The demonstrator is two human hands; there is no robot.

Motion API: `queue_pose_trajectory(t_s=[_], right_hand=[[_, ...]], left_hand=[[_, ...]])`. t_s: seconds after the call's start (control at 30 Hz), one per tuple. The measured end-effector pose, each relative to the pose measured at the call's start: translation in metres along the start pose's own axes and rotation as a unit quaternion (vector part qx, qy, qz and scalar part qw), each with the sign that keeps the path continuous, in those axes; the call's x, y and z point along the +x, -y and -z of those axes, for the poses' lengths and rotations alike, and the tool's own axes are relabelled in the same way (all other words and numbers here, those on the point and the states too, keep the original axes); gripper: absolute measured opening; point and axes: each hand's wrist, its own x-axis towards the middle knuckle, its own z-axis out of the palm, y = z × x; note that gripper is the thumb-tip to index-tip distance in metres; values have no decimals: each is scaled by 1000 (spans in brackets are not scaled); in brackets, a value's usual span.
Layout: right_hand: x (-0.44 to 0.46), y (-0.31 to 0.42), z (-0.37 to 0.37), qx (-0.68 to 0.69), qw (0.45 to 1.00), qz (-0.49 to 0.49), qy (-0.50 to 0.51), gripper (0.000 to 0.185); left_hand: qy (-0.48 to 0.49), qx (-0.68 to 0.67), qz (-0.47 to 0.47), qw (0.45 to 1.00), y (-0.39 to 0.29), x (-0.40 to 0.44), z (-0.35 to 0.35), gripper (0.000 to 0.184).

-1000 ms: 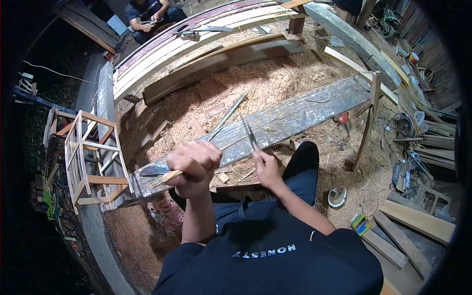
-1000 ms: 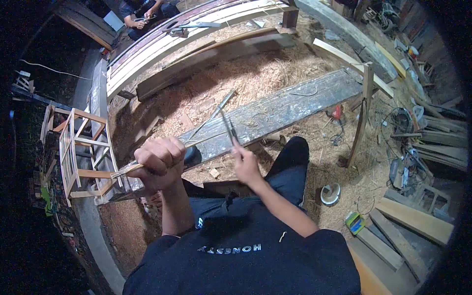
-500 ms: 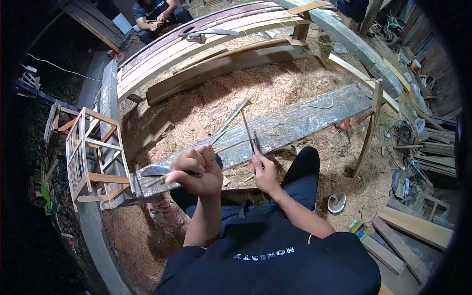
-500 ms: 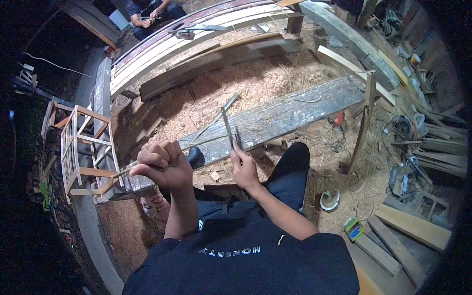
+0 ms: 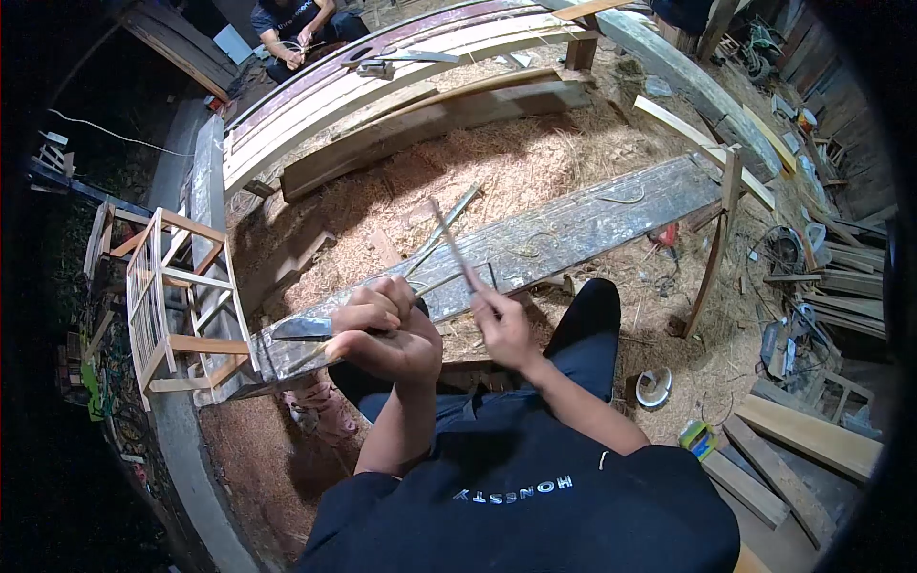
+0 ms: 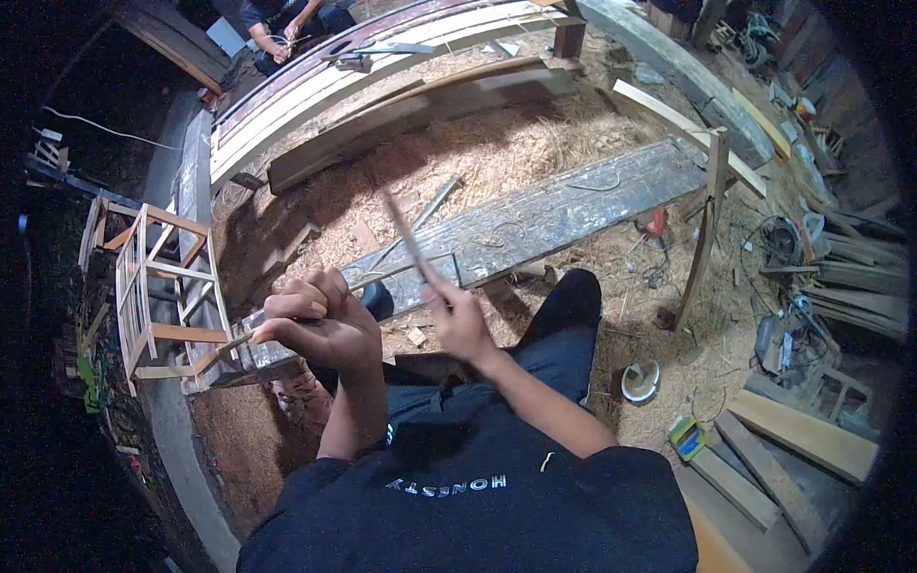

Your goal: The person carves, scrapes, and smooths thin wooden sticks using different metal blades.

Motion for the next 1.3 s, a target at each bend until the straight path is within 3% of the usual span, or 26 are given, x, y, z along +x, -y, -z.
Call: queue_pose_trajectory(t_s=[0.03,0.07,0.13,0.27,0.3,0.33,0.37,0.53,0.6,0.63,0.73,0.8,0.83,0.87,0.93,1.0,1.07,1.1,1.2,1.27,1.3], right_hand=[[-2,15,-4,11,997,69,16,46],[-4,13,-4,11,997,69,15,46],[-13,-4,-9,54,998,17,39,48],[7,-44,10,-3,996,-81,-37,46],[9,-40,15,7,995,-100,-7,47],[6,-36,12,8,995,-99,-8,47],[-1,-30,5,-4,999,-29,-18,47],[-7,-59,16,-18,996,-81,-38,51],[-11,-63,20,-51,996,-55,-48,50],[-11,-48,23,-44,991,-121,-21,49],[-11,-72,17,-13,995,-103,-15,50],[-13,-100,11,-76,992,57,-79,57],[-19,-82,11,16,998,0,-59,61],[-21,-69,12,17,998,1,-58,61],[-26,-54,17,29,995,-86,-32,60],[-22,-67,16,-55,997,-31,-50,54],[-19,-64,15,102,983,-138,-58,52],[-18,-63,17,84,986,-141,-38,45],[-22,-63,12,41,996,-71,-20,36],[-23,-65,5,-59,996,36,-58,34],[-26,-35,4,-40,998,38,-39,35]], left_hand=[[0,-1,2,1000,0,-1,-2,53],[-4,9,-1,1000,0,-1,-3,53],[-7,20,-4,1000,0,1,-3,53],[-23,7,0,1000,0,3,3,53],[-11,-10,4,1000,0,3,4,53],[-10,-10,4,1000,-1,2,2,53],[-3,2,0,1000,-1,1,0,53],[6,-13,12,1000,-2,2,2,54],[20,-21,10,1000,-1,-1,1,54],[37,-29,6,999,-1,-1,0,54],[48,-29,9,998,-1,0,4,53],[39,-33,12,999,2,6,9,54],[28,-38,19,999,2,10,11,54],[29,-38,18,999,2,17,14,54],[61,-25,64,996,1,32,18,55],[21,-54,89,994,4,42,17,56],[23,-99,114,988,10,48,18,56],[29,-100,123,987,9,49,14,56],[18,-134,107,985,11,43,10,58],[45,-135,89,986,6,30,3,58],[68,-133,73,986,4,24,1,59]])
